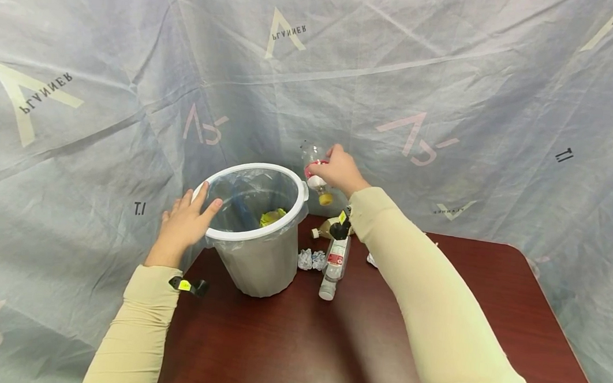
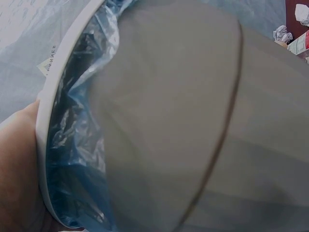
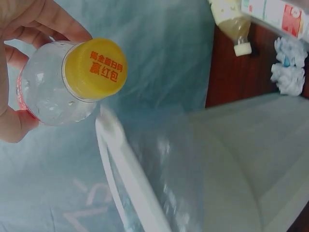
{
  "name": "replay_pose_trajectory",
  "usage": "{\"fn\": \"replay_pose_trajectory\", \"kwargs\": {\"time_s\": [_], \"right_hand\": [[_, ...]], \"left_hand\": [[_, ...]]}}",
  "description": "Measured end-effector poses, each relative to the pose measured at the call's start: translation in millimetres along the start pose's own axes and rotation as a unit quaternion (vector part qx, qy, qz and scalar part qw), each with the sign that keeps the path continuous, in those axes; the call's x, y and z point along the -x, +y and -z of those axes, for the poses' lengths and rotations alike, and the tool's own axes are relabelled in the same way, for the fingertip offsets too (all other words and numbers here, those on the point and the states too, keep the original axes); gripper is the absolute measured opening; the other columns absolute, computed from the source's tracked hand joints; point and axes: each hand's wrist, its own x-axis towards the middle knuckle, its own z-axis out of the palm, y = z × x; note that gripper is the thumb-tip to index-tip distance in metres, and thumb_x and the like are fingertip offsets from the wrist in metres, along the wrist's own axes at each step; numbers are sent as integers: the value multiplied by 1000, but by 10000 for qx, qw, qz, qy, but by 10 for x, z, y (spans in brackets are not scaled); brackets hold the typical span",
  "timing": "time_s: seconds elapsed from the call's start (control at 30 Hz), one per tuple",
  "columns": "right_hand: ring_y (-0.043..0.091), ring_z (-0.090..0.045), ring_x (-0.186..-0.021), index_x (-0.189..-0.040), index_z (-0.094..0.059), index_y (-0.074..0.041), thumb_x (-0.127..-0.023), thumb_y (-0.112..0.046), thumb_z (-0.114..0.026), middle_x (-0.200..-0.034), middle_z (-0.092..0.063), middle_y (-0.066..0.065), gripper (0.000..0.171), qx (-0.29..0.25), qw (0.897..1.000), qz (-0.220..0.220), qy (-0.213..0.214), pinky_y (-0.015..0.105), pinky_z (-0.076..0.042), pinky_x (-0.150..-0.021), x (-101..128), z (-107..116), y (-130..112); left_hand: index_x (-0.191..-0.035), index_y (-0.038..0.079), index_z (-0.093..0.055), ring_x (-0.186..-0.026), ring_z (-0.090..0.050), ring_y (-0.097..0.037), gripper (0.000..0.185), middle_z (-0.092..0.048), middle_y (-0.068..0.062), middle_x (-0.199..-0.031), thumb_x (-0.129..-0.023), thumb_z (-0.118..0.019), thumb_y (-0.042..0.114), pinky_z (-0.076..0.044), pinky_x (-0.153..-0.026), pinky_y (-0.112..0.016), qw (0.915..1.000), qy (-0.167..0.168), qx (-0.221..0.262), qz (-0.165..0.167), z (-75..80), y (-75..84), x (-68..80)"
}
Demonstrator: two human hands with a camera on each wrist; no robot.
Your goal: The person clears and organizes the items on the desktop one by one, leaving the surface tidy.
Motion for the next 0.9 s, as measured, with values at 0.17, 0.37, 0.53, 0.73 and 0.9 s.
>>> {"fn": "replay_pose_trajectory", "kwargs": {"time_s": [0.17, 0.37, 0.53, 0.73, 0.9], "right_hand": [[31, -61, -94, -131, -42, -4, -89, -39, -68, -122, -57, 21, 61, -16, 9998, 176, -113, 40, -56, -75, -34, -99, -219], [28, -58, -100, -131, -43, -5, -89, -40, -67, -118, -57, 18, 60, 65, 9990, 339, -301, 42, -53, -82, -47, -256, -441], [28, -59, -100, -130, -44, -5, -90, -41, -68, -119, -58, 17, 59, 96, 9982, 416, -432, 42, -53, -86, -39, -411, -593], [26, -60, -96, -128, -44, -7, -90, -41, -70, -115, -59, 15, 57, 37, 9974, 478, -529, 39, -54, -83, -37, -569, -689], [25, -58, -93, -129, -46, -6, -89, -44, -71, -111, -58, 13, 60, 38, 9959, 692, -574, 38, -52, -80, -50, -647, -728]], "left_hand": [[-164, 31, 1, -148, 1, -58, 92, 0, -26, -167, -91, -12, 85, 2, -109, -79, 10000, -35, 5, 17, 4, 1, 3], [-164, 32, 2, -148, 2, -58, 91, 1, -26, -167, -91, -13, 85, 3, -109, -79, 10000, -71, 53, 25, 9, 4, 1], [-164, 32, 2, -148, 2, -58, 91, 0, -26, -167, -91, -12, 85, 2, -110, -78, 10000, -54, 23, 41, 7, 3, -5], [-164, 32, 2, -148, 0, -58, 91, 0, -25, -167, -91, -12, 85, 1, -110, -78, 10000, -27, -27, 47, 2, 1, -9], [-164, 32, 0, -148, -1, -58, 91, -2, -25, -167, -91, -12, 85, -1, -110, -78, 10000, 30, -38, 45, 2, -1, -6]]}}
